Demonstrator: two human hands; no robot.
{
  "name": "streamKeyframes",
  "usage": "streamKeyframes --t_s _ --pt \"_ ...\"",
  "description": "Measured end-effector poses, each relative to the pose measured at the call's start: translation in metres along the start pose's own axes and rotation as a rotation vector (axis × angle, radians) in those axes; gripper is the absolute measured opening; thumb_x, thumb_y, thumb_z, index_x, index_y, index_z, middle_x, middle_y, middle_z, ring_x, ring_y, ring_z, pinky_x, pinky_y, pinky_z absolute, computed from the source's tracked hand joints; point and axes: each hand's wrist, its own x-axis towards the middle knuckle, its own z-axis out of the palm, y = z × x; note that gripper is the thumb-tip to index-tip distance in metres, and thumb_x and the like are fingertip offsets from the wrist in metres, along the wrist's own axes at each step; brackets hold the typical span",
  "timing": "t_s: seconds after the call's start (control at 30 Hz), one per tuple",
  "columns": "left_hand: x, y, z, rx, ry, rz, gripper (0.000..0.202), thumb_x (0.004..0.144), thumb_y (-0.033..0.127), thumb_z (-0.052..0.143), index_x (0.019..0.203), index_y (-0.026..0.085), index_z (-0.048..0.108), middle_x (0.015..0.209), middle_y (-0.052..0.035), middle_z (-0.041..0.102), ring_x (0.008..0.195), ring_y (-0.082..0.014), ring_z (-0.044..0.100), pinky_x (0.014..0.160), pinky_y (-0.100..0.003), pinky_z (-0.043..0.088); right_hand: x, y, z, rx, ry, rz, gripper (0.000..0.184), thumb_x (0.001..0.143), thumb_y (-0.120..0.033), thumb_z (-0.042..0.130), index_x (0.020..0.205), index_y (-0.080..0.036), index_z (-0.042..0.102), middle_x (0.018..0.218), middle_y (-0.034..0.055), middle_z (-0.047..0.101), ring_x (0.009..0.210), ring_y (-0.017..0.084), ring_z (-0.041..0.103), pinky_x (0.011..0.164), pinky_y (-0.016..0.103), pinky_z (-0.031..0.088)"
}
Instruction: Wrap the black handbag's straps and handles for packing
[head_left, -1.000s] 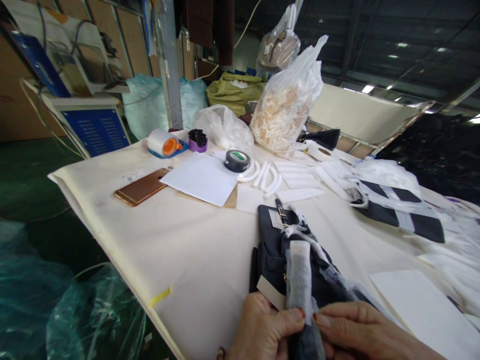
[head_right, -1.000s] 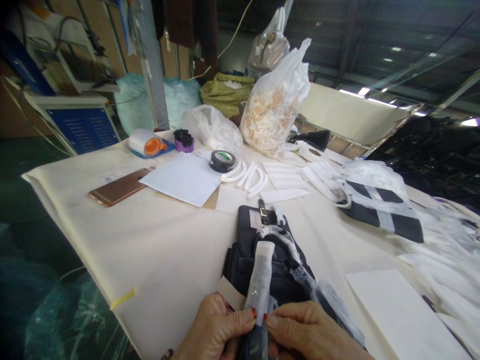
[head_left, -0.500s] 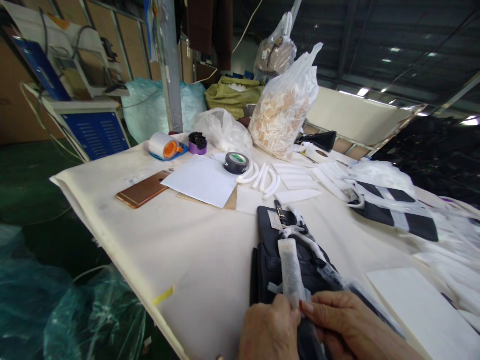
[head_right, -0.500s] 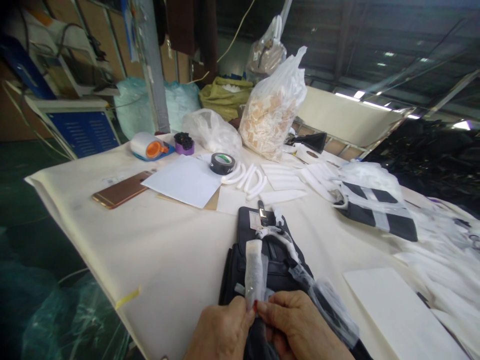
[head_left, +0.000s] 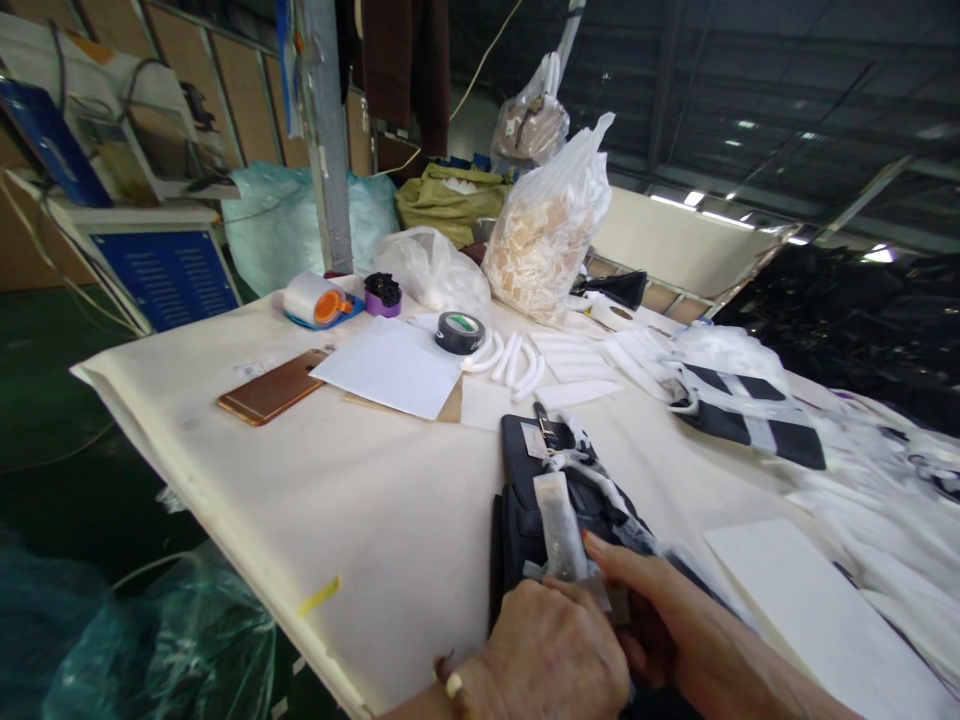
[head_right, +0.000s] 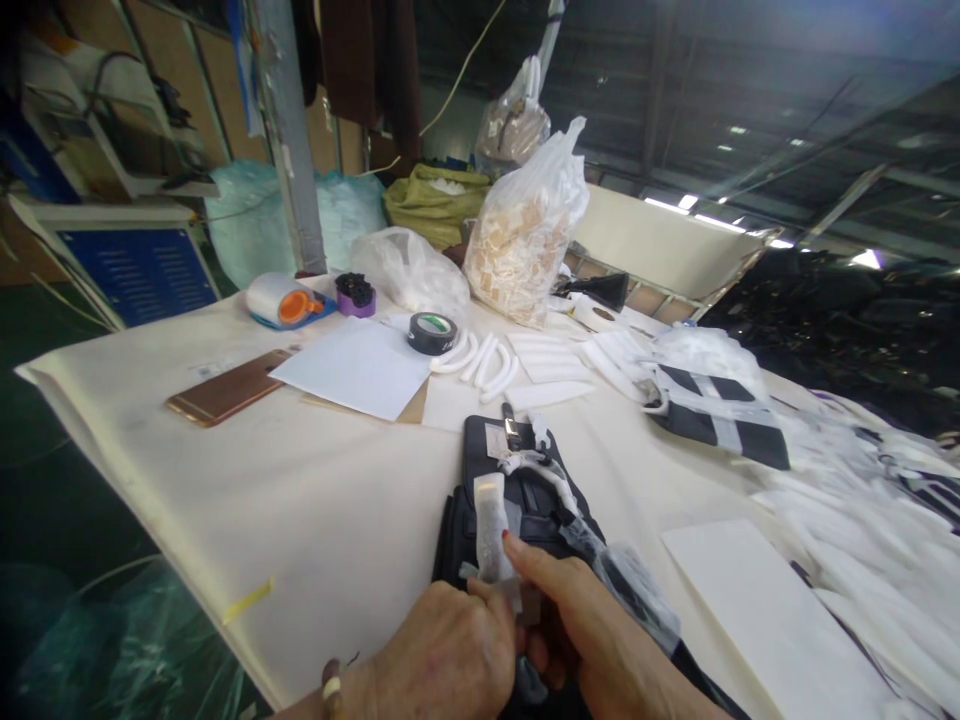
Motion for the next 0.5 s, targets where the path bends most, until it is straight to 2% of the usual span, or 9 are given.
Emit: streamKeyframes --t_s 0.13,0.23,0.33,0.4,0.5 --pt "0.004 -0.001 0.000 -0.066 -0.113 0.023 0.014 0.069 0.009 0.047 0.071 0.008 0.061 0.065 -0.0174 0.064 0.054 -0.0233 0.059 0.039 -0.025 0.034 0.000 -0.002 0.002 -0.178 0.020 -0.054 0.045 0.069 -0.054 0.051 0.044 -0.017 0.042 0.039 -0.0055 0.035 0.038 0.006 0.028 0.041 0.022 0.018" --pt "0.002 -0.002 0.002 -0.108 -0.100 0.005 0.018 0.070 0.009 0.045 0.076 0.005 0.061 0.070 -0.0213 0.064 0.058 -0.0257 0.060 0.040 -0.027 0.034 0.000 -0.001 0.003 -0.175 0.019 -0.048 0.042 0.069 -0.050 0.052 0.044 -0.017 0.042 0.039 -0.0055 0.035 0.038 0.006 0.028 0.041 0.022 0.017" --pt "-0.005 -0.003 0.005 -0.171 -0.071 -0.037 0.027 0.071 0.011 0.045 0.091 -0.002 0.058 0.077 -0.0259 0.063 0.063 -0.0290 0.060 0.045 -0.030 0.037 0.000 0.003 0.002 -0.196 0.031 -0.055 0.040 0.068 -0.048 0.053 0.045 -0.018 0.042 0.039 -0.0060 0.033 0.037 0.005 0.026 0.040 0.022 0.015" --pt "-0.011 -0.005 0.007 -0.345 -0.031 -0.233 0.028 0.076 0.018 0.043 0.093 0.001 0.057 0.075 -0.0218 0.063 0.062 -0.0268 0.059 0.049 -0.030 0.037 0.000 0.005 0.000 -0.194 0.048 -0.061 0.040 0.068 -0.051 0.052 0.047 -0.018 0.042 0.041 -0.0057 0.034 0.036 0.005 0.026 0.039 0.022 0.014" --pt "-0.017 -0.010 0.007 -0.916 0.080 -0.659 0.025 0.082 0.033 0.038 0.080 0.013 0.054 0.062 -0.0064 0.059 0.057 -0.0183 0.056 0.050 -0.026 0.038 0.001 0.010 -0.004 -0.176 0.048 -0.073 0.042 0.069 -0.054 0.050 0.049 -0.018 0.043 0.040 -0.0056 0.035 0.036 0.005 0.026 0.039 0.022 0.014"
